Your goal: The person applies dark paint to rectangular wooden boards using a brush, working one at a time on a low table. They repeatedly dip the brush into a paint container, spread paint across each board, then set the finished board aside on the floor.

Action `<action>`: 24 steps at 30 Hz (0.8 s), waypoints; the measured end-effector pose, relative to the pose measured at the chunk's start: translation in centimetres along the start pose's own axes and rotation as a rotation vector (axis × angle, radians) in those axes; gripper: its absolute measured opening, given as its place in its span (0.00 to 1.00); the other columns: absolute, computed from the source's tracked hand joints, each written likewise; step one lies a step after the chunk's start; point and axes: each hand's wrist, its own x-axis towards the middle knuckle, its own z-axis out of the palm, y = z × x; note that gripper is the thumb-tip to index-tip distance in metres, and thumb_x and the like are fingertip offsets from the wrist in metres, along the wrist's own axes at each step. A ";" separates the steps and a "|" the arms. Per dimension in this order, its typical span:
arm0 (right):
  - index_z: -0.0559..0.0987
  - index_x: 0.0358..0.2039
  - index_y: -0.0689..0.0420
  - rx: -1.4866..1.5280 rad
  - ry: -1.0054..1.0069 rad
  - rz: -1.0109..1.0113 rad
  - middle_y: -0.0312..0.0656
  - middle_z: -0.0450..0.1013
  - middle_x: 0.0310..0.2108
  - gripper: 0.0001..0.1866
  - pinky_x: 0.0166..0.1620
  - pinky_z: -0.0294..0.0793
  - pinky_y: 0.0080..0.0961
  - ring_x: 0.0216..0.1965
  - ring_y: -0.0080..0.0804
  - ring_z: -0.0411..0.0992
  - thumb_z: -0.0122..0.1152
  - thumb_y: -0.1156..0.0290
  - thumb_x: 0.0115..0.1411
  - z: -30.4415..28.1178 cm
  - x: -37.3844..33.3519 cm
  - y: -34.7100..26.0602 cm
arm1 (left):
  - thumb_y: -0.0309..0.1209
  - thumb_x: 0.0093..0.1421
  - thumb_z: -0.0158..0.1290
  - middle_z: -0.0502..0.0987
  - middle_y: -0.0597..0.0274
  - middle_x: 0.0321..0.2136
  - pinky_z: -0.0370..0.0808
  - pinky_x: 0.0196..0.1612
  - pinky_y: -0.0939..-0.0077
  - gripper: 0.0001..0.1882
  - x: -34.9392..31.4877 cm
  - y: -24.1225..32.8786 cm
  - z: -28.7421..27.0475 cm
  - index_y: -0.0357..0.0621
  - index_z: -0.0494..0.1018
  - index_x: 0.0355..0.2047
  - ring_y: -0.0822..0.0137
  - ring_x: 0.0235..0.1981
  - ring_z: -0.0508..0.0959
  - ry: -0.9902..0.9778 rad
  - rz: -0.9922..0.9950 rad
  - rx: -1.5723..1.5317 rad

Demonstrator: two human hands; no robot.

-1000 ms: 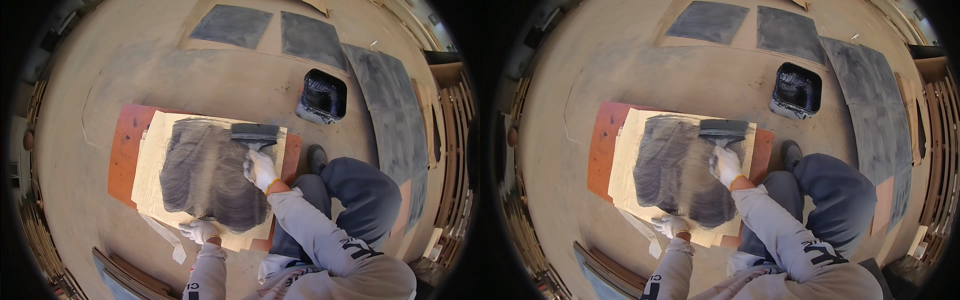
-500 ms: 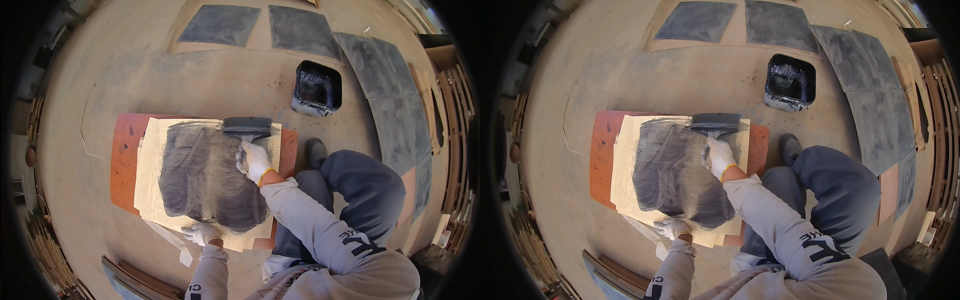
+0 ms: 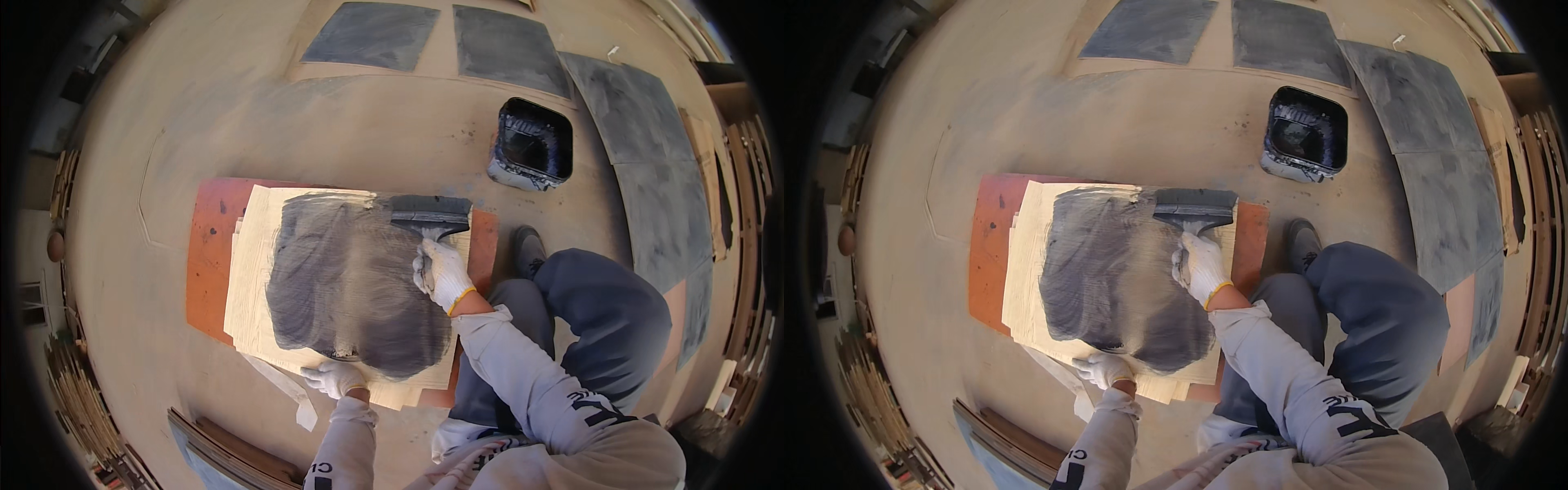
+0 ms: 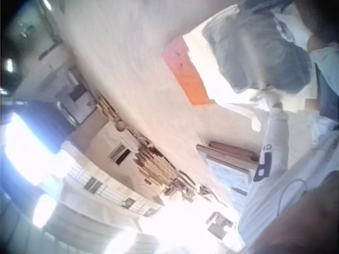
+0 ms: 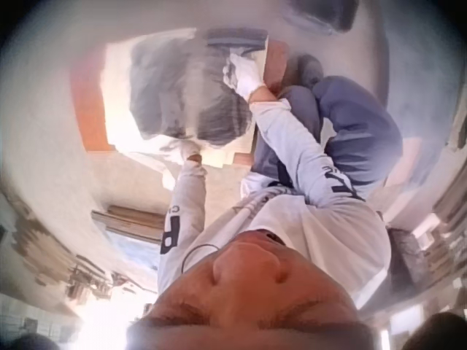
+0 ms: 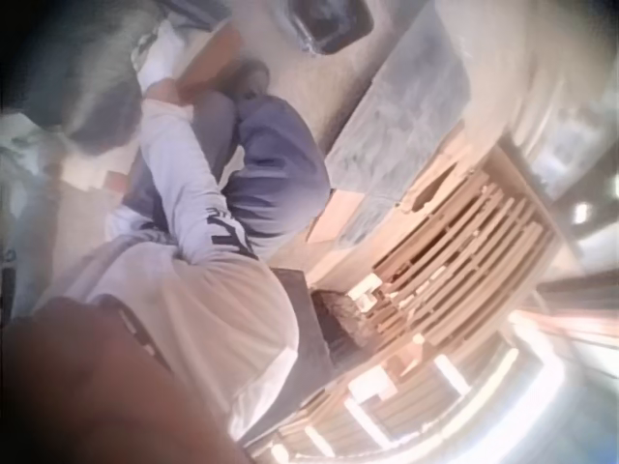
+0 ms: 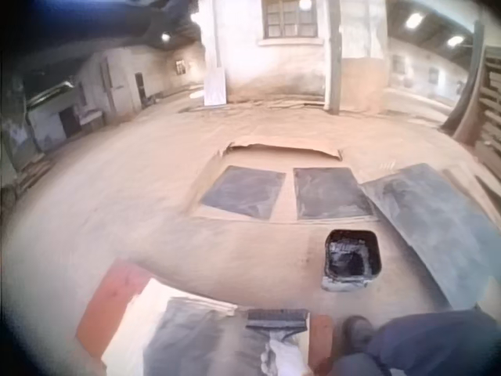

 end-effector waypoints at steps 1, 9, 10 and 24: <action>0.74 0.35 0.53 0.034 0.074 -0.038 0.37 0.70 0.25 0.10 0.14 0.62 0.34 0.20 0.33 0.70 0.56 0.63 0.74 0.8 0.3 0.3 | 0.46 0.76 0.30 0.57 0.53 0.73 0.74 0.63 0.50 0.32 -0.1 0.1 0.2 0.51 0.51 0.77 0.44 0.66 0.69 0.009 0.006 0.013; 0.73 0.38 0.51 -0.053 -0.054 0.043 0.34 0.69 0.27 0.07 0.16 0.63 0.33 0.24 0.30 0.70 0.55 0.63 0.74 -3.0 0.2 -2.0 | 0.43 0.76 0.33 0.58 0.45 0.72 0.71 0.64 0.48 0.32 0.2 -0.4 -0.1 0.49 0.51 0.76 0.41 0.66 0.69 0.004 -0.006 -0.023; 0.73 0.39 0.51 -0.026 -0.017 0.042 0.34 0.69 0.28 0.07 0.16 0.62 0.33 0.24 0.30 0.70 0.54 0.64 0.75 -3.7 0.0 -2.3 | 0.43 0.75 0.33 0.58 0.43 0.72 0.71 0.65 0.49 0.32 0.2 -0.5 0.0 0.49 0.51 0.76 0.40 0.66 0.68 0.013 0.009 -0.033; 0.72 0.36 0.53 -0.041 -0.117 0.030 0.38 0.68 0.25 0.07 0.18 0.68 0.36 0.21 0.33 0.70 0.58 0.65 0.70 17.2 9.9 10.3 | 0.41 0.75 0.36 0.57 0.38 0.72 0.67 0.67 0.49 0.31 -0.8 0.9 1.6 0.45 0.53 0.76 0.38 0.69 0.65 0.003 0.092 -0.097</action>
